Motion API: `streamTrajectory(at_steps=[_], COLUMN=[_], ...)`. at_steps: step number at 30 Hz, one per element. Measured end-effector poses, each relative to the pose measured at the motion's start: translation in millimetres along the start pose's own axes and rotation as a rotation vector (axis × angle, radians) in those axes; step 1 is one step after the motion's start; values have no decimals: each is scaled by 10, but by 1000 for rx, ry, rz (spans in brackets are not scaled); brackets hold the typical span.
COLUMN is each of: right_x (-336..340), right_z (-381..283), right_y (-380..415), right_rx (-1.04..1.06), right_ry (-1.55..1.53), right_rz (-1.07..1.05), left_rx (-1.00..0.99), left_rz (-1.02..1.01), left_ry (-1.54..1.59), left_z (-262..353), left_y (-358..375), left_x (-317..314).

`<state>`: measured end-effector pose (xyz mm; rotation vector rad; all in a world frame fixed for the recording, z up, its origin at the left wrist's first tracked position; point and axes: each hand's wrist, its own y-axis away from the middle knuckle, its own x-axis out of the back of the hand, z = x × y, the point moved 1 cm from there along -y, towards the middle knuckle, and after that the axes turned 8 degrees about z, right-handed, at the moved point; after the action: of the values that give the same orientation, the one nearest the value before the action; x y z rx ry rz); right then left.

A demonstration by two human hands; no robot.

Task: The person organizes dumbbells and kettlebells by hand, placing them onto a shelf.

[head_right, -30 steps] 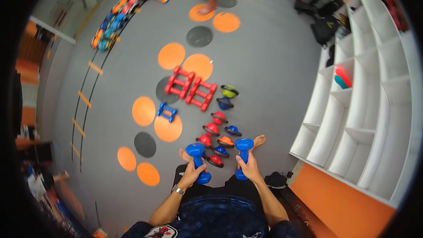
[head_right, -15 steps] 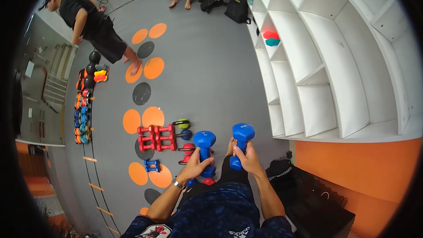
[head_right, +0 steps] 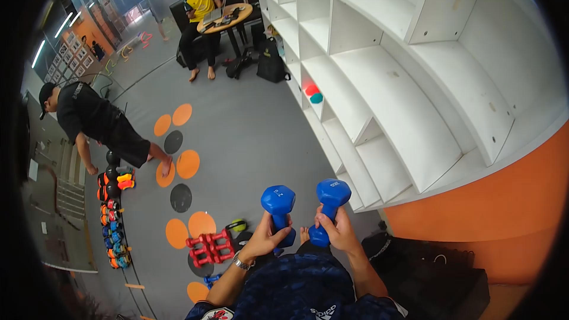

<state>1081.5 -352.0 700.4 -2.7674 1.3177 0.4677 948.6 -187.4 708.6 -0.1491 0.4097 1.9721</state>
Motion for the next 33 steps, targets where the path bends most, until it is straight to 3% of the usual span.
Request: streamTrajectory(at_steps=[7, 19, 28, 31, 33], right_x=[-308, -907, -1025, -944, -885], right_z=[-338, -1148, -1883, -2160, -2375], right_y=[-356, -564, -510, -454, -438], right_rx=[89, 463, 910, 1023, 1110], right_ry=[1, -43, 88, 72, 28], right_rz=[-6, 287, 469, 494, 459], left_rx=[-119, -188, -279, -209, -289], left_rz=[-87, -617, -1033, -1040, -1093], left_ry=[-151, -198, -102, -41, 52], left_z=[346, 1905, 2717, 3074, 3134], left_y=[-477, -1340, -1672, -1657, -1728], left_x=[211, 399, -54, -301, -431])
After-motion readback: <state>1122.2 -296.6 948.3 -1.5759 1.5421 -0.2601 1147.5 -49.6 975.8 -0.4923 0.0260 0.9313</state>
